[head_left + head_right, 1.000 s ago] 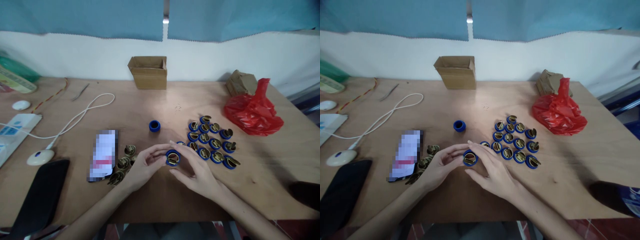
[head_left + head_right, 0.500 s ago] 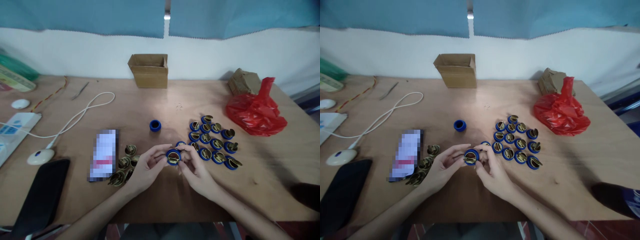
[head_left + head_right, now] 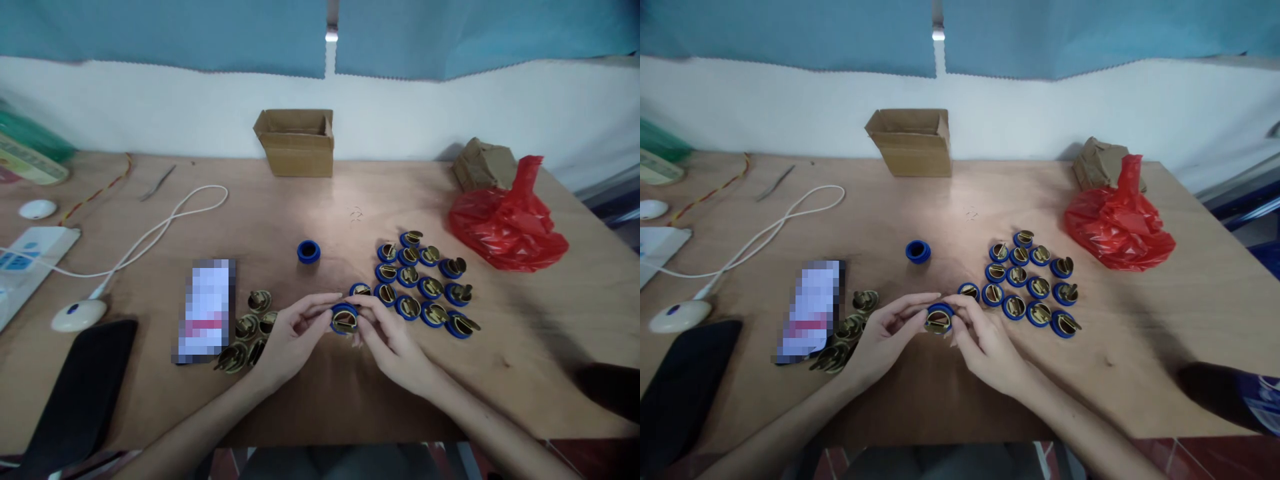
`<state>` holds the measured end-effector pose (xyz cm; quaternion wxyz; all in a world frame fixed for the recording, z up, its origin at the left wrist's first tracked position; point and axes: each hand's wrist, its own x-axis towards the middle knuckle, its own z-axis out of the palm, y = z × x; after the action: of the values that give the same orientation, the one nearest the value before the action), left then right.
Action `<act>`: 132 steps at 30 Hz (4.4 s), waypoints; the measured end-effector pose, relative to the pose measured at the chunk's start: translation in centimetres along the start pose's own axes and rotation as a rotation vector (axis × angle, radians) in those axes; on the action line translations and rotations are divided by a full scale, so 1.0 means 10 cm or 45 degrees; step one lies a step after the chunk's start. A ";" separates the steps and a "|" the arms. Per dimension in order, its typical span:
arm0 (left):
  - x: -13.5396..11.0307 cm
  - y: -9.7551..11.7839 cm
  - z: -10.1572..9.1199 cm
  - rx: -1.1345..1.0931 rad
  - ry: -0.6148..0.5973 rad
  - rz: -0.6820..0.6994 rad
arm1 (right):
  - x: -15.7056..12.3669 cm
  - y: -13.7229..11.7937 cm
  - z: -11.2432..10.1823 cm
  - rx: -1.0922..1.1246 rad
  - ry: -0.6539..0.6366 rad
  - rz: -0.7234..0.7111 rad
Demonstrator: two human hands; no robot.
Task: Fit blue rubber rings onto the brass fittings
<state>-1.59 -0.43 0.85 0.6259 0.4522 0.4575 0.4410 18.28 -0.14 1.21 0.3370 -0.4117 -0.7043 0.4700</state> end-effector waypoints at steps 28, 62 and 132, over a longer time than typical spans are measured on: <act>0.00 -0.11 0.01 0.033 -0.149 0.005 | 0.68 -0.15 -0.61 -1.095 0.106 -0.146; 0.01 -0.09 -0.02 -0.006 -0.366 -0.092 | 2.03 0.48 -0.82 -0.945 -0.181 0.411; -0.06 -0.22 0.02 0.583 0.044 0.645 | 0.23 0.15 -0.10 1.040 -0.380 0.671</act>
<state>-1.23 -1.53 -1.16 0.3709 0.6725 0.4285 0.4759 18.57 2.61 0.37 0.2360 -0.3385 -0.3758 0.8298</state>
